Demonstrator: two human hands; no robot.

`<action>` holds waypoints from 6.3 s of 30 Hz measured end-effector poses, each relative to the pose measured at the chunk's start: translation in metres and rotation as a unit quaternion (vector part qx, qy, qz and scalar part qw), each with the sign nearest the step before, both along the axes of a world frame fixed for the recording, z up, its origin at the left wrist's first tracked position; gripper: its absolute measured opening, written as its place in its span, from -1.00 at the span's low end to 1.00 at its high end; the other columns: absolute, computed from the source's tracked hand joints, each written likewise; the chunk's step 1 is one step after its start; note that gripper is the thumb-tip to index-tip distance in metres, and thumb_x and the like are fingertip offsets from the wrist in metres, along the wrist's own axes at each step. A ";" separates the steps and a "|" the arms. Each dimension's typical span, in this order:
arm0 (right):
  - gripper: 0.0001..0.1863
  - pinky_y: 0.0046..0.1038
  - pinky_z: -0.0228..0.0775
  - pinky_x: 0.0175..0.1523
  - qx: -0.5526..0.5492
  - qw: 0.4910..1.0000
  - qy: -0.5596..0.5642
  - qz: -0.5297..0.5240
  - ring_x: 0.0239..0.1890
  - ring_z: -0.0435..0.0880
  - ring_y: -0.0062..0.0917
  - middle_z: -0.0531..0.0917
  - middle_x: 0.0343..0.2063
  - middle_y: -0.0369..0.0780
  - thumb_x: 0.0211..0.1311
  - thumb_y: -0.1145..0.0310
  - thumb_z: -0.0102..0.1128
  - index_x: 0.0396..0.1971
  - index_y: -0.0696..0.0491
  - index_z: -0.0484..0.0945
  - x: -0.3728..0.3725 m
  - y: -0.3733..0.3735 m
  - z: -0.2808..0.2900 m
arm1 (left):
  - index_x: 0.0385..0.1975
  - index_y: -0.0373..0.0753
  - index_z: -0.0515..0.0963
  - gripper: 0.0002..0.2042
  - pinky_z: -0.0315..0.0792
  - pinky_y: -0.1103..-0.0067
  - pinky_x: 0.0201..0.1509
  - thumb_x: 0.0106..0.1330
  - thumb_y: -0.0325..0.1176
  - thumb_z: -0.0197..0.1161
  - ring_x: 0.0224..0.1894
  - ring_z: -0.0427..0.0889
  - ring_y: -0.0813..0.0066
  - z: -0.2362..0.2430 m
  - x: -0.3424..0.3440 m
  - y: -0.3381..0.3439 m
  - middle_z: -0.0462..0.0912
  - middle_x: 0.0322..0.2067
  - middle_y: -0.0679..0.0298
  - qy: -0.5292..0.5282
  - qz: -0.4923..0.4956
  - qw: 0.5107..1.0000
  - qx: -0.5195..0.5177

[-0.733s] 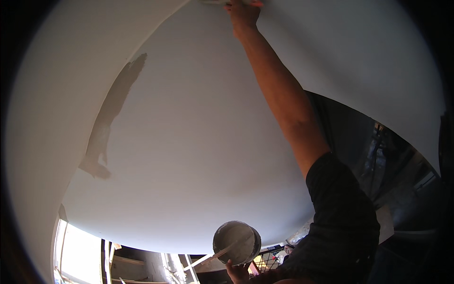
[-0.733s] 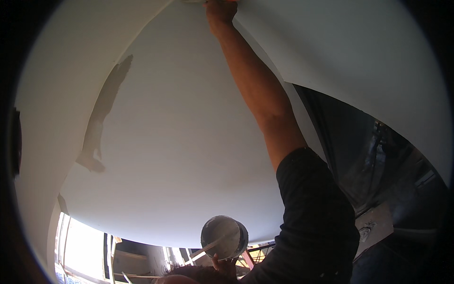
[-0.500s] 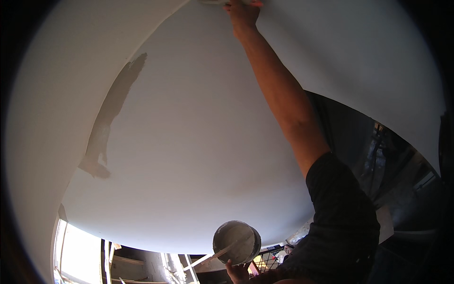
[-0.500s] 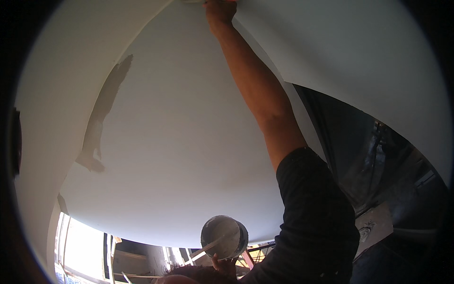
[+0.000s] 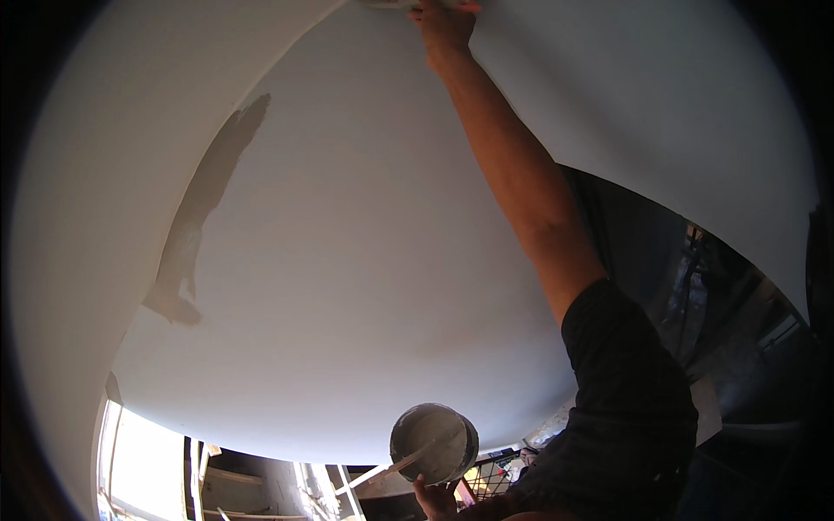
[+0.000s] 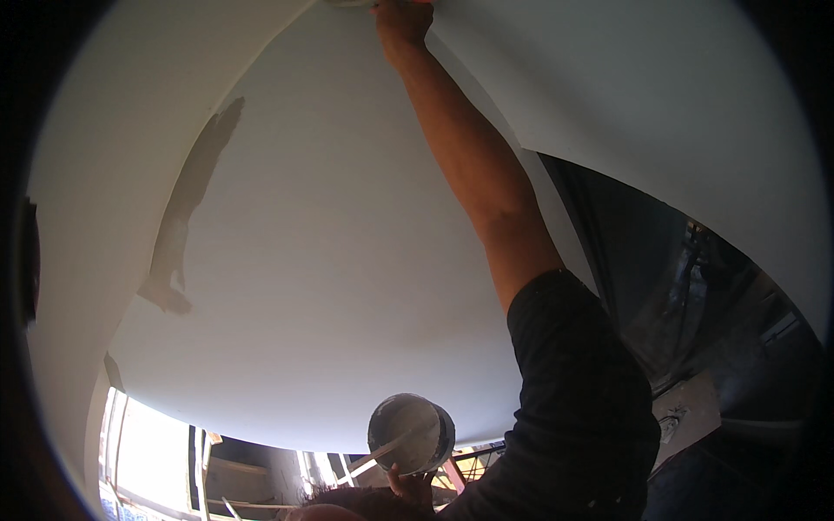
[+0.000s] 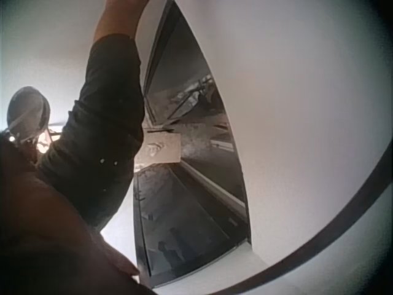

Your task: The person paints the edges and corners of a ceiling using a brush while holding a bucket of paint in their other hand.

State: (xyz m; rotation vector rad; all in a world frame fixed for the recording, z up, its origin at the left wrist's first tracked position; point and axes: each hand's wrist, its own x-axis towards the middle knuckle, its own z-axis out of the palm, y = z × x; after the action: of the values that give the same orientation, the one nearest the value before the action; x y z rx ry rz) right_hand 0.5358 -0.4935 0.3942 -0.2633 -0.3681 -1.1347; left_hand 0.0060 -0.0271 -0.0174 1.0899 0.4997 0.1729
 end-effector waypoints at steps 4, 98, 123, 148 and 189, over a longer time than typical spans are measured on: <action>-0.84 -0.52 0.34 -0.44 -0.005 1.000 0.014 -0.008 -0.51 0.47 -0.67 0.55 -0.49 -0.35 0.30 0.45 0.35 -0.36 0.08 0.50 0.002 0.001 0.001 | 0.41 -0.11 0.31 -0.25 0.28 -0.06 0.35 0.23 0.09 0.25 0.35 0.39 0.03 0.002 0.001 -0.002 0.41 0.35 0.12 0.000 0.003 1.000 0.016; -0.86 -0.49 0.54 -0.33 -0.031 0.999 0.002 -0.009 -0.41 0.62 -0.58 0.63 -0.36 -0.26 0.30 0.47 0.31 -0.25 0.18 0.55 -0.015 0.060 -0.003 | 0.40 -0.14 0.30 -0.23 0.31 -0.01 0.36 0.19 0.08 0.28 0.34 0.39 0.05 -0.009 -0.003 0.012 0.42 0.33 0.11 0.008 0.020 1.000 0.008; -0.74 -0.42 0.64 -0.06 0.057 0.992 -0.007 0.108 -0.21 0.74 -0.45 0.67 -0.20 -0.17 0.35 0.41 0.31 -0.06 0.17 0.52 -0.008 0.041 -0.013 | 0.38 -0.13 0.33 -0.25 0.29 -0.05 0.34 0.20 0.09 0.28 0.31 0.41 0.05 -0.019 -0.008 0.027 0.45 0.30 0.12 0.019 0.030 0.999 0.024; -0.74 -0.44 0.64 -0.16 0.020 0.995 0.006 0.102 -0.25 0.73 -0.46 0.65 -0.18 -0.15 0.36 0.45 0.27 -0.06 0.19 0.43 0.002 0.051 -0.003 | 0.41 -0.15 0.29 -0.22 0.26 -0.02 0.37 0.20 0.08 0.27 0.35 0.37 0.05 -0.026 -0.015 0.029 0.39 0.35 0.10 0.027 0.044 0.999 0.018; -0.87 -0.51 0.60 -0.32 0.008 0.995 -0.004 0.095 -0.38 0.72 -0.53 0.68 -0.31 -0.22 0.32 0.45 0.30 -0.23 0.15 0.55 -0.018 0.080 -0.010 | 0.44 -0.11 0.22 -0.20 0.19 -0.03 0.40 0.20 0.06 0.26 0.40 0.29 0.09 -0.010 -0.017 0.010 0.32 0.38 0.16 0.006 0.031 0.999 0.008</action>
State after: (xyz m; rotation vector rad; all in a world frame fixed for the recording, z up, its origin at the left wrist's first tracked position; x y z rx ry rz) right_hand 0.5181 -0.4137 0.3846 -0.2055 -0.3820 -0.9519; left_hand -0.0110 -0.0169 -0.0271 1.0928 0.5431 0.2255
